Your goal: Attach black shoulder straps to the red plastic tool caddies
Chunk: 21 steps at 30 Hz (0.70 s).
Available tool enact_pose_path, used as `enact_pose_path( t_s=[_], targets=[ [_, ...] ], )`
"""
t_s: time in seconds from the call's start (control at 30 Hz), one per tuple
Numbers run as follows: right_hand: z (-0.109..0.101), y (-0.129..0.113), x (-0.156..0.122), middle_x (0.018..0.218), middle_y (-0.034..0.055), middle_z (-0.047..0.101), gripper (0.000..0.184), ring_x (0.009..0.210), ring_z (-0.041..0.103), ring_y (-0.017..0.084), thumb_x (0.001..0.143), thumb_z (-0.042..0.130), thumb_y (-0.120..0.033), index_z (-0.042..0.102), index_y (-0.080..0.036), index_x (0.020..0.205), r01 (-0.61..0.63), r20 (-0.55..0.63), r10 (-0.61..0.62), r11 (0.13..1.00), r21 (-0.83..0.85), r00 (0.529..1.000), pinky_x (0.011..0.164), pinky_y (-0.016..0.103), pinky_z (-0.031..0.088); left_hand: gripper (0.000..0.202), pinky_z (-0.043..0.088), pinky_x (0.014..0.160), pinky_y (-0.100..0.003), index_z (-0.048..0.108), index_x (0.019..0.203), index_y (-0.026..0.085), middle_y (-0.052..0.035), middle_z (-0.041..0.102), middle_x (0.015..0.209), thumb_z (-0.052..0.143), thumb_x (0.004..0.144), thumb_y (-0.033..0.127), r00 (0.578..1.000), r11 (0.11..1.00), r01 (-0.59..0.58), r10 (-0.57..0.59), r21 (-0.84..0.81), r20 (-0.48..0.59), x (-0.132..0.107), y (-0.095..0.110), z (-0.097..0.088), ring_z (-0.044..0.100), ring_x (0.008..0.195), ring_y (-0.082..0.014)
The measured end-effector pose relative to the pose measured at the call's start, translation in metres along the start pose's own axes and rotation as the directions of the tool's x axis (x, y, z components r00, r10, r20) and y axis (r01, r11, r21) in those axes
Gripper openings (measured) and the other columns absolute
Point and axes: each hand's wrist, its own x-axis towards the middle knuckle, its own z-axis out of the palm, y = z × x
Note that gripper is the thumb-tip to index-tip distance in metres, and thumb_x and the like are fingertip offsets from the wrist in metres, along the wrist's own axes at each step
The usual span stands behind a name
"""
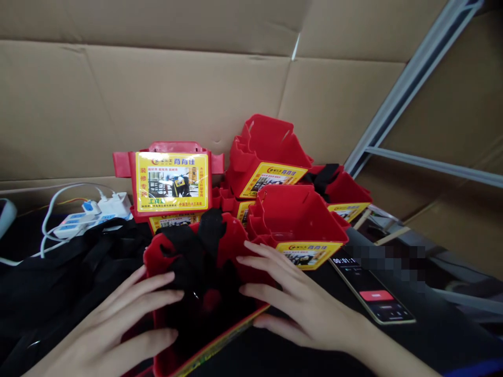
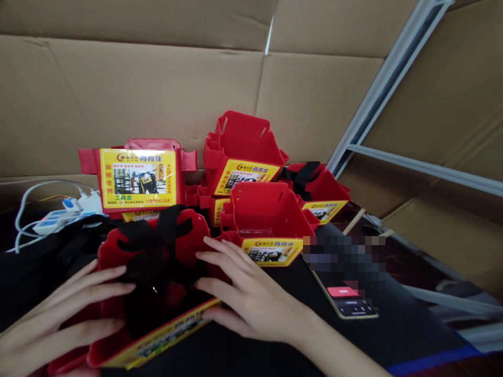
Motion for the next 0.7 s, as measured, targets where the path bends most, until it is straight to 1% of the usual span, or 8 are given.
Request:
enact_pose_path(
  t_s=[0.07,0.1,0.17,0.27,0.37,0.5,0.6,0.7],
  targets=[
    [0.012,0.001,-0.007,0.125,0.0108,0.058,0.022,0.135,0.034,0.025,0.083,0.062,-0.031,0.065,-0.02,0.102,0.012,-0.058,-0.012,1.0,-0.008,0.998,0.109,0.046,0.031,0.041,0.048,0.099,-0.045,0.059,0.119,0.033,-0.0035,0.052,0.136,0.065,0.078,0.027,0.999,0.999,0.034,-0.034,-0.019,0.023,-0.011,-0.003,0.006,0.044,0.129,-0.0299],
    [0.018,0.0,-0.009,0.124,0.0105,0.059,0.02,0.135,0.035,0.025,0.083,0.062,-0.031,0.065,-0.02,0.099,0.018,-0.093,-0.019,1.0,-0.014,0.996,0.11,0.048,0.029,0.045,0.049,0.097,-0.047,0.057,0.121,0.033,-0.005,0.047,0.141,0.066,0.077,0.025,0.999,0.998,0.051,-0.051,-0.029,0.009,-0.015,-0.005,0.009,0.041,0.131,-0.0322],
    [0.028,0.0,-0.012,0.122,0.0103,0.061,0.019,0.134,0.036,0.026,0.083,0.061,-0.031,0.064,-0.02,0.098,0.028,-0.189,-0.032,0.999,-0.025,0.981,0.111,0.051,0.025,0.05,0.047,0.097,-0.052,0.055,0.123,0.033,-0.0068,0.038,0.147,0.067,0.075,0.026,0.995,0.996,0.067,-0.071,-0.065,-0.066,-0.021,-0.008,0.019,0.036,0.133,-0.0363],
    [0.039,-0.002,-0.015,0.12,0.0102,0.062,0.022,0.133,0.039,0.026,0.084,0.059,-0.03,0.062,-0.02,0.103,0.036,-0.314,-0.042,0.999,-0.025,0.948,0.111,0.05,0.024,0.058,0.044,0.098,-0.058,0.047,0.129,0.032,-0.0086,0.027,0.152,0.066,0.074,0.031,0.969,0.985,0.103,-0.13,-0.137,-0.208,-0.03,-0.012,0.039,0.031,0.134,-0.0398],
    [0.04,-0.005,-0.016,0.118,0.0087,0.064,0.025,0.131,0.041,0.024,0.082,0.061,-0.028,0.061,-0.021,0.106,0.005,-0.299,-0.012,1.0,-0.024,0.954,0.112,0.046,0.023,0.066,0.046,0.097,-0.056,0.037,0.136,0.031,-0.009,0.018,0.154,0.062,0.076,0.031,0.955,0.966,0.167,-0.209,-0.199,-0.209,-0.037,-0.014,0.053,0.027,0.136,-0.0396],
    [0.038,-0.008,-0.016,0.117,0.0071,0.064,0.024,0.13,0.043,0.023,0.081,0.063,-0.026,0.061,-0.022,0.105,-0.014,-0.303,0.009,1.0,-0.015,0.953,0.113,0.046,0.022,0.065,0.043,0.099,-0.057,0.033,0.137,0.031,-0.0086,0.015,0.155,0.057,0.077,0.026,0.954,0.955,0.193,-0.236,-0.224,-0.184,-0.038,-0.014,0.054,0.025,0.137,-0.0397],
    [0.041,-0.006,-0.018,0.119,0.0082,0.062,0.028,0.128,0.045,0.023,0.079,0.065,-0.024,0.059,-0.022,0.106,-0.007,-0.313,0.003,1.0,-0.01,0.95,0.11,0.046,0.03,0.062,0.041,0.099,-0.06,0.03,0.138,0.03,-0.0103,0.014,0.155,0.05,0.08,0.023,0.947,0.947,0.218,-0.264,-0.236,-0.184,-0.037,-0.015,0.053,0.023,0.137,-0.0396],
    [0.045,-0.004,-0.021,0.124,0.0121,0.055,0.033,0.129,0.042,0.025,0.076,0.068,-0.024,0.056,-0.02,0.107,-0.019,-0.369,0.024,1.0,0.017,0.929,0.104,0.046,0.038,0.061,0.041,0.099,-0.059,0.027,0.139,0.029,-0.0109,0.015,0.154,0.045,0.082,0.02,0.929,0.929,0.275,-0.323,-0.248,-0.178,-0.037,-0.016,0.052,0.024,0.137,-0.0386]
  ],
)
